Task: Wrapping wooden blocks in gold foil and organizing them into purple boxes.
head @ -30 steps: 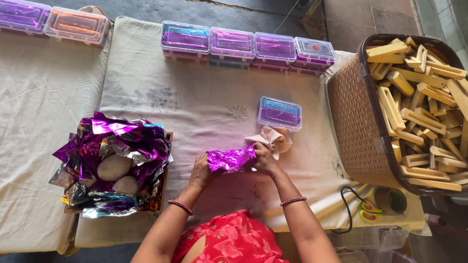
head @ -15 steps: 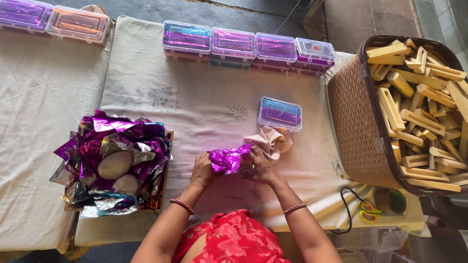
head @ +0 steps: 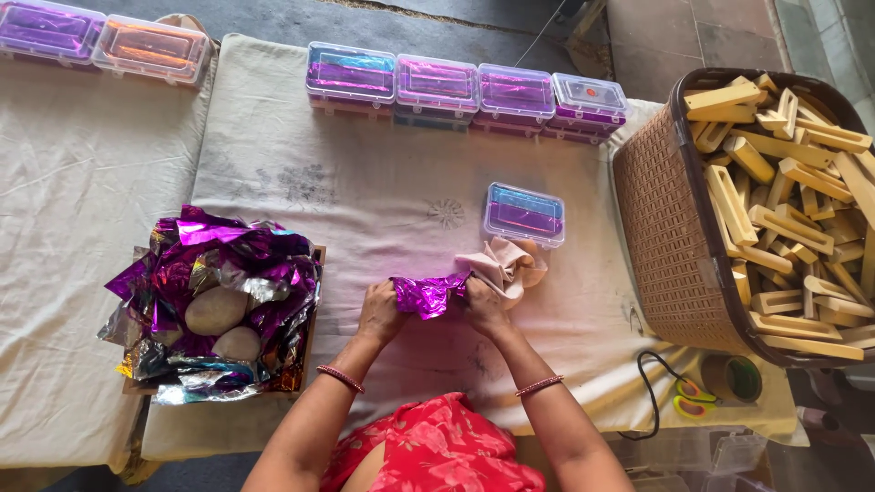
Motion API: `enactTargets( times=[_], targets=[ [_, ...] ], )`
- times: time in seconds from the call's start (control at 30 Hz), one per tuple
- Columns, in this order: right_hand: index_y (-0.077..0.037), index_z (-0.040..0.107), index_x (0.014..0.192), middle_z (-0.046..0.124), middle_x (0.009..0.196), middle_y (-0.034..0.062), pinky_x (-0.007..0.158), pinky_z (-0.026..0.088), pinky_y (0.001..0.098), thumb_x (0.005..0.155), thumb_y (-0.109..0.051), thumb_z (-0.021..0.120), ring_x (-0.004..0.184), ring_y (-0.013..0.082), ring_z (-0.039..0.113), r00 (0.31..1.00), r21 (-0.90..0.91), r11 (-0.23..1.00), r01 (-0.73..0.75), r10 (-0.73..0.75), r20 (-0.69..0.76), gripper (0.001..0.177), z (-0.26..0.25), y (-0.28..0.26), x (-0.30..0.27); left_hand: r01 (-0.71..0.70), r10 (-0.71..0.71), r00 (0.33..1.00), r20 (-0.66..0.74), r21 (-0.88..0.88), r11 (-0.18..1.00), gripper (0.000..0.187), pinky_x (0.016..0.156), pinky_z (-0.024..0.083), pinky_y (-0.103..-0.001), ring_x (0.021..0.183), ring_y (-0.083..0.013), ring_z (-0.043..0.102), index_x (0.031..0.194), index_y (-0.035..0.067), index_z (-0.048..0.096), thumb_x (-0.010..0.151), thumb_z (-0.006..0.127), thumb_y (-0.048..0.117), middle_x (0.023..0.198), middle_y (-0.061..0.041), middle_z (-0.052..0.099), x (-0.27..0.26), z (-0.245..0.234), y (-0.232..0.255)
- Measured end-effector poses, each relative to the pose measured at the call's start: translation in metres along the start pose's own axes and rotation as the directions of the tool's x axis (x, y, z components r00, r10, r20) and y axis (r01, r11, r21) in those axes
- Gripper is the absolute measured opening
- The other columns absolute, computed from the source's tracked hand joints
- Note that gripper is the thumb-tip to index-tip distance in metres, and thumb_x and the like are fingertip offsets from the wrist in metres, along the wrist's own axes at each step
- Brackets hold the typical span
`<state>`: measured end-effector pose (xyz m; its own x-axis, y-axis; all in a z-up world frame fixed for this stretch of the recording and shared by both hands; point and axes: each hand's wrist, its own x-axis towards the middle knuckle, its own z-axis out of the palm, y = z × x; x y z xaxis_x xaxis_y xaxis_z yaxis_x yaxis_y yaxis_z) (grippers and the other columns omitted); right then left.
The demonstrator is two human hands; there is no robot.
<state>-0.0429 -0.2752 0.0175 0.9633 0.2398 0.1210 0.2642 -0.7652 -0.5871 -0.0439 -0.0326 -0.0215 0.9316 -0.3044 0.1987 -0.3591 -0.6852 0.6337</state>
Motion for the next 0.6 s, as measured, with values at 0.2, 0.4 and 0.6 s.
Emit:
enactTargets(
  times=[0.2, 0.4, 0.6],
  targets=[
    [-0.012, 0.073, 0.103, 0.072, 0.098, 0.0150, 0.081, 0.054, 0.0488, 0.084, -0.017, 0.075, 0.098, 0.0357, 0.069, 0.996, -0.058, 0.995, -0.081, 0.083, 0.029, 0.020, -0.001, -0.002, 0.010, -0.111, 0.111, 0.994, 0.001, 0.013, 0.994, 0.022, 0.091, 0.044, -0.046, 0.101, -0.0254, 0.065, 0.093, 0.013, 0.075, 0.075, 0.080, 0.025, 0.098, -0.006, 0.073, 0.009, -0.020, 0.024],
    [-0.009, 0.072, 0.104, 0.074, 0.097, 0.0178, 0.085, 0.054, 0.0484, 0.081, -0.018, 0.075, 0.099, 0.0374, 0.070, 0.934, -0.074, 0.956, -0.285, 0.294, 0.204, 0.024, 0.006, 0.029, 0.026, 0.099, -0.100, 0.994, -0.044, -0.030, 0.995, 0.004, 0.085, 0.046, -0.044, 0.089, -0.0263, 0.069, 0.083, 0.016, 0.076, 0.082, 0.073, 0.018, 0.086, -0.004, 0.074, 0.016, 0.043, -0.024],
    [-0.013, 0.075, 0.104, 0.078, 0.097, 0.0135, 0.085, 0.056, 0.0423, 0.084, -0.029, 0.076, 0.096, 0.0294, 0.075, 0.913, 0.159, 0.909, -0.385, 0.350, 0.208, 0.026, 0.001, 0.012, 0.032, 0.350, -0.332, 0.920, 0.206, -0.056, 0.935, 0.021, 0.081, 0.045, -0.051, 0.090, -0.0331, 0.071, 0.095, 0.025, 0.079, 0.082, 0.075, 0.041, 0.090, -0.008, 0.076, 0.051, 0.013, -0.012]
  ],
)
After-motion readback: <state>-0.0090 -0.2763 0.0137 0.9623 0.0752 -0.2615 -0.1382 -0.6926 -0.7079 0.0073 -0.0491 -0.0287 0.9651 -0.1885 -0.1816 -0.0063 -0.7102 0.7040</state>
